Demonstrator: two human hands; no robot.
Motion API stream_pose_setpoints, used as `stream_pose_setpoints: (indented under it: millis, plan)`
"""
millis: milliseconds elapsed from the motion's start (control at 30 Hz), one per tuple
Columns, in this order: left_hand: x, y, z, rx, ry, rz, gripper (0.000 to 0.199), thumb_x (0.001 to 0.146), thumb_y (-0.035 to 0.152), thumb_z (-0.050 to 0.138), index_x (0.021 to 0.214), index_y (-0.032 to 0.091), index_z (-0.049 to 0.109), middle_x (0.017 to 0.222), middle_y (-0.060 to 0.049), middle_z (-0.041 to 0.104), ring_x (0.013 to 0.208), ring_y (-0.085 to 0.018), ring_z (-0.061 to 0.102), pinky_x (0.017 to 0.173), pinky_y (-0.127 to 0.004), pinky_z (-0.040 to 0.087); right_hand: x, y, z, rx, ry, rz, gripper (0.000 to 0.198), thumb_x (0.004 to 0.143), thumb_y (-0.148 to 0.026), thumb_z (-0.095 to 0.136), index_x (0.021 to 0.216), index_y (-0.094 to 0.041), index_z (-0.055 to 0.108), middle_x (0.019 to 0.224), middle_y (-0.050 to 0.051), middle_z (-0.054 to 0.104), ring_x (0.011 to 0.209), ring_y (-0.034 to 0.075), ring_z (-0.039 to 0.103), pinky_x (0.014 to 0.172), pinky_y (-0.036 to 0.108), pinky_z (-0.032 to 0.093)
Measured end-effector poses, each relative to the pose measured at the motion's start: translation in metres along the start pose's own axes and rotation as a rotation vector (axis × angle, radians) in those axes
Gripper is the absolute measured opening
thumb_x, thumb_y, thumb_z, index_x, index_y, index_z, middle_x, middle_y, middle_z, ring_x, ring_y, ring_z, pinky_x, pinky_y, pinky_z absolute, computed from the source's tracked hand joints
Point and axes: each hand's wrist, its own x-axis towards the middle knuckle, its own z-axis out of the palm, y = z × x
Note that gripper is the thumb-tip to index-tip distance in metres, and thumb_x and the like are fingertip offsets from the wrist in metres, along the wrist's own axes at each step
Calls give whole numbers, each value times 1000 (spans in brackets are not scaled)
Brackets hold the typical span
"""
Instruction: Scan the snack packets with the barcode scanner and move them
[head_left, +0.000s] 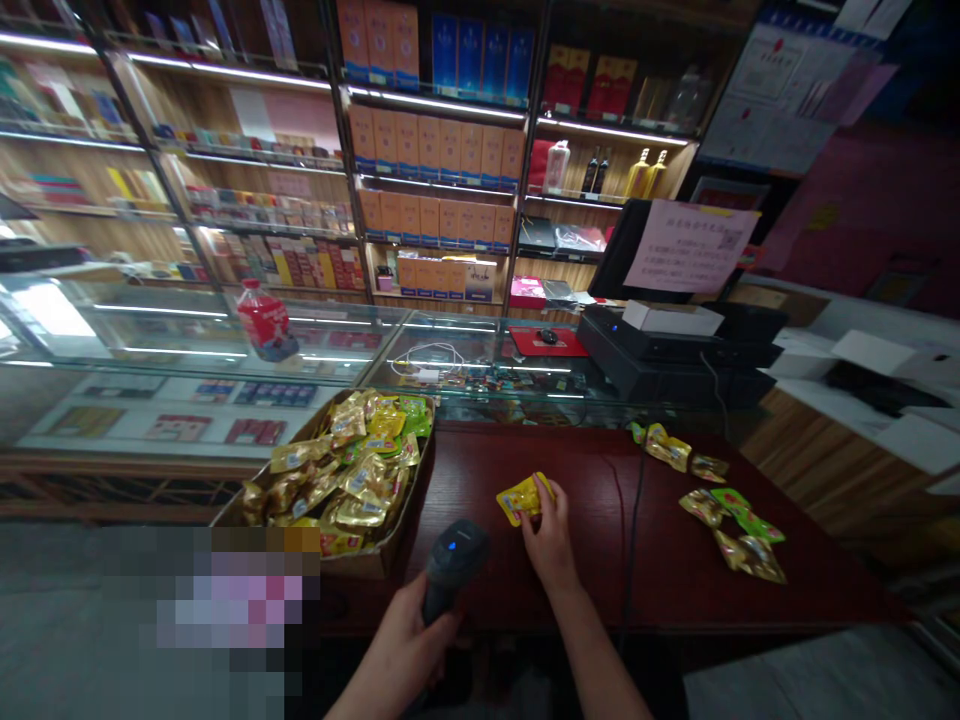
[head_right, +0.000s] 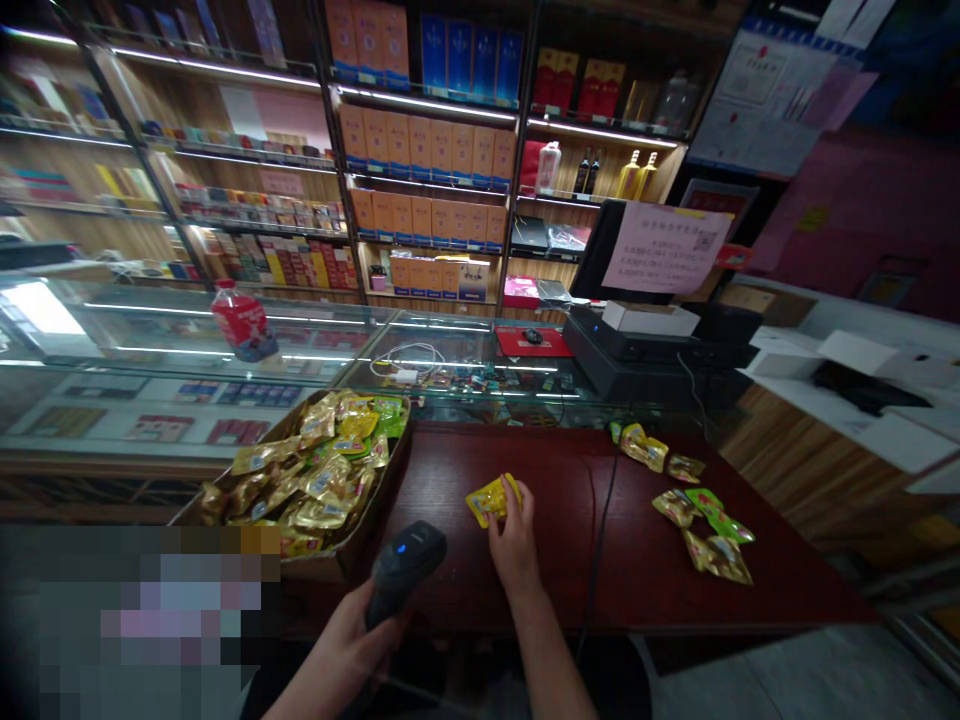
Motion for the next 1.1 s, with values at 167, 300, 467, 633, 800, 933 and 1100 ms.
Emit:
stream_pose_setpoints:
  millis: [167, 300, 467, 633, 800, 933, 1100]
  plan:
    - [-1, -1, 0, 46, -6, -1, 18, 78, 34, 60, 81, 18, 53, 49, 7, 52, 36, -9, 46, 34, -18, 35, 0, -1, -1, 10, 18, -48, 57, 93, -21, 48, 148, -25, 35, 145, 15, 34, 137, 29, 39, 103, 46, 50]
    - [1, -1, 0, 42, 0, 11, 11, 76, 27, 58, 81, 18, 53, 49, 7, 50, 36, -8, 45, 34, -17, 35, -1, -3, -2, 14, 12, -14, 56, 92, -24, 50, 147, -24, 38, 143, 14, 36, 136, 28, 41, 110, 49, 43]
    - [12, -22, 2, -20, 30, -7, 17, 75, 23, 58, 90, 17, 54, 52, 7, 53, 33, -8, 45, 32, -18, 36, 4, -4, 3, 169, 37, 152, 60, 84, -34, 61, 142, -25, 45, 139, 13, 40, 130, 29, 47, 98, 44, 54]
    - [33, -56, -1, -109, 116, -63, 15, 76, 27, 61, 86, 19, 53, 49, 8, 52, 29, -10, 45, 29, -19, 34, 52, -48, 34, 447, -58, 207, 62, 76, -36, 69, 135, -23, 52, 134, 12, 50, 120, 26, 58, 95, 40, 56]
    - [41, -67, -2, -153, 174, -96, 13, 77, 28, 60, 82, 20, 52, 48, 7, 53, 28, -11, 46, 28, -19, 34, 120, -136, 95, 492, -279, 14, 63, 70, -28, 74, 130, -25, 57, 128, 7, 60, 117, 22, 59, 106, 39, 46]
    - [41, -64, -4, -158, 194, -88, 12, 75, 26, 62, 78, 19, 53, 48, 7, 54, 29, -10, 46, 30, -19, 36, 145, -188, 142, 393, -425, -93, 70, 64, -26, 79, 131, -18, 58, 129, 11, 60, 118, 22, 59, 107, 35, 44]
    - [38, -59, -7, -126, 182, -48, 25, 75, 41, 66, 77, 19, 54, 47, 6, 53, 31, -11, 48, 30, -19, 35, 142, -149, 138, 185, -316, -23, 50, 74, -30, 73, 123, -24, 63, 129, 4, 64, 121, 17, 58, 107, 28, 42]
